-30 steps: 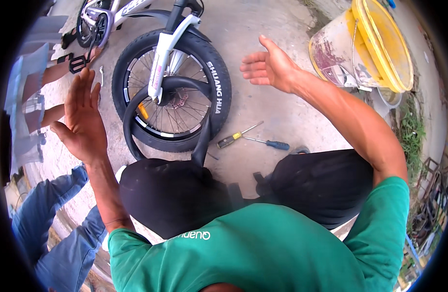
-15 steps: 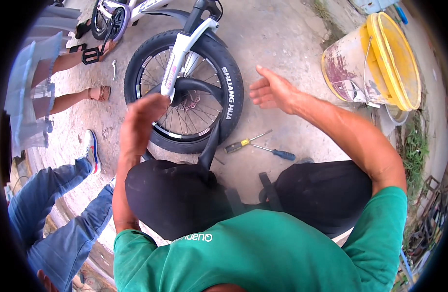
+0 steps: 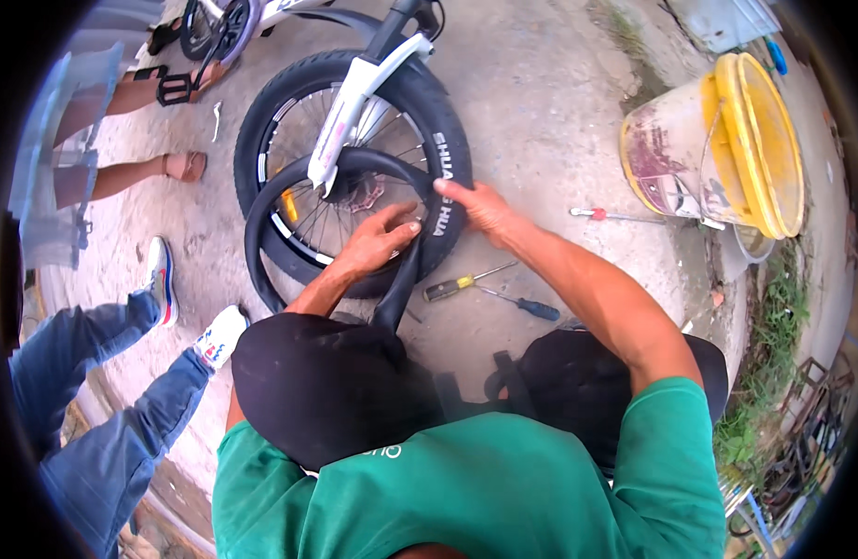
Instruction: The person removes an inner tube from a bicycle wheel using a screwdriver as a lever, then connects a pump to the valve and inflates the tube.
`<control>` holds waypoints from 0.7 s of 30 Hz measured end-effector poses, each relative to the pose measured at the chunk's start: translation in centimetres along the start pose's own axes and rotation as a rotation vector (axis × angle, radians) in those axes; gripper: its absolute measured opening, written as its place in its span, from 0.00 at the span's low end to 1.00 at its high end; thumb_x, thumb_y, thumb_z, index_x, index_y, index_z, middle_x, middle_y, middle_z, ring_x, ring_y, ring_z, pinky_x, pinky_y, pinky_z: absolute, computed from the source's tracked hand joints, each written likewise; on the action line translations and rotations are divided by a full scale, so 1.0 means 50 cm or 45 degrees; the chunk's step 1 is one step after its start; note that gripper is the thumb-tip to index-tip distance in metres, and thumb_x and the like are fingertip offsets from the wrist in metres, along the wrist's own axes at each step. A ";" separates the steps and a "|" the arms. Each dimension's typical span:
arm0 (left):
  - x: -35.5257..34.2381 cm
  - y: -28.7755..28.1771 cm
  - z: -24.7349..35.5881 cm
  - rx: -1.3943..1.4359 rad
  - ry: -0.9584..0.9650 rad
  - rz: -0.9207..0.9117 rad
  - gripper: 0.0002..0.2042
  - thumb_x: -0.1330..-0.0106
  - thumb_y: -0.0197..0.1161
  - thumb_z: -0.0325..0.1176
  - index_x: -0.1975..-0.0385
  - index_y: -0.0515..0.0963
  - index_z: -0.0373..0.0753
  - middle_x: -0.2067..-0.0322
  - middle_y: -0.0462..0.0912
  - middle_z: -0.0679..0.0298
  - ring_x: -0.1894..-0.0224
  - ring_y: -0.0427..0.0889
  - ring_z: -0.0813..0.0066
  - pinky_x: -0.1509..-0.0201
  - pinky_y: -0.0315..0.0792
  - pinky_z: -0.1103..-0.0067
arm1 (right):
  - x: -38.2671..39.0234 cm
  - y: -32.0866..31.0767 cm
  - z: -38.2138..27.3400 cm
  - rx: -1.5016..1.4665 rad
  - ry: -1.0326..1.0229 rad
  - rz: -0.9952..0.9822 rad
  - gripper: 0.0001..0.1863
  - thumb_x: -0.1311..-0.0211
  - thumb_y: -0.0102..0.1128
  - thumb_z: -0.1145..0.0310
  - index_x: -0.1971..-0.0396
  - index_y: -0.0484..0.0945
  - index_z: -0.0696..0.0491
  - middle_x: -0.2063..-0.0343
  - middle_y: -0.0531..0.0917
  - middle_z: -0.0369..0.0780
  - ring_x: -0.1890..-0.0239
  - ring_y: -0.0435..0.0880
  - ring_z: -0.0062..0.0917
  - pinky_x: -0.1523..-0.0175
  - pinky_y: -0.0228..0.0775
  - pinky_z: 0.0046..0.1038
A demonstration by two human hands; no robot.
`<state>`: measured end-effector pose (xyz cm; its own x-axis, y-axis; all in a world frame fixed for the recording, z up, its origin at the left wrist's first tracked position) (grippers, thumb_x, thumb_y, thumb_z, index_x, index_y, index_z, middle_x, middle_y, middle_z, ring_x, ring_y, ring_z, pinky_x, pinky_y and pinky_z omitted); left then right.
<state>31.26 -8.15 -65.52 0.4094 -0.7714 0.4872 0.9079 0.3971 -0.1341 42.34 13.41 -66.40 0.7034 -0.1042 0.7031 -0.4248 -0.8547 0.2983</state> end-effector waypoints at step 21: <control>0.016 0.043 0.066 -0.262 0.067 -0.011 0.31 0.33 0.69 0.40 0.33 0.70 0.32 0.70 0.80 0.62 0.68 0.78 0.74 0.63 0.73 0.74 | -0.017 -0.024 0.028 0.037 -0.185 -0.240 0.21 0.39 0.71 0.68 0.47 0.80 0.57 0.55 0.86 0.39 0.52 0.83 0.25 0.43 0.76 0.30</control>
<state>33.22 -6.27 -62.58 0.4010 -0.8013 0.4440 0.9083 0.2847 -0.3065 43.04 13.83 -68.25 0.8444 -0.0121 0.5356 -0.2633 -0.8800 0.3953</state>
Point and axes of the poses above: each hand's wrist, its own x-axis away from the middle knuckle, its own y-axis out of the palm, z = x × y, the point moved 1 cm from there along -x, towards the middle knuckle
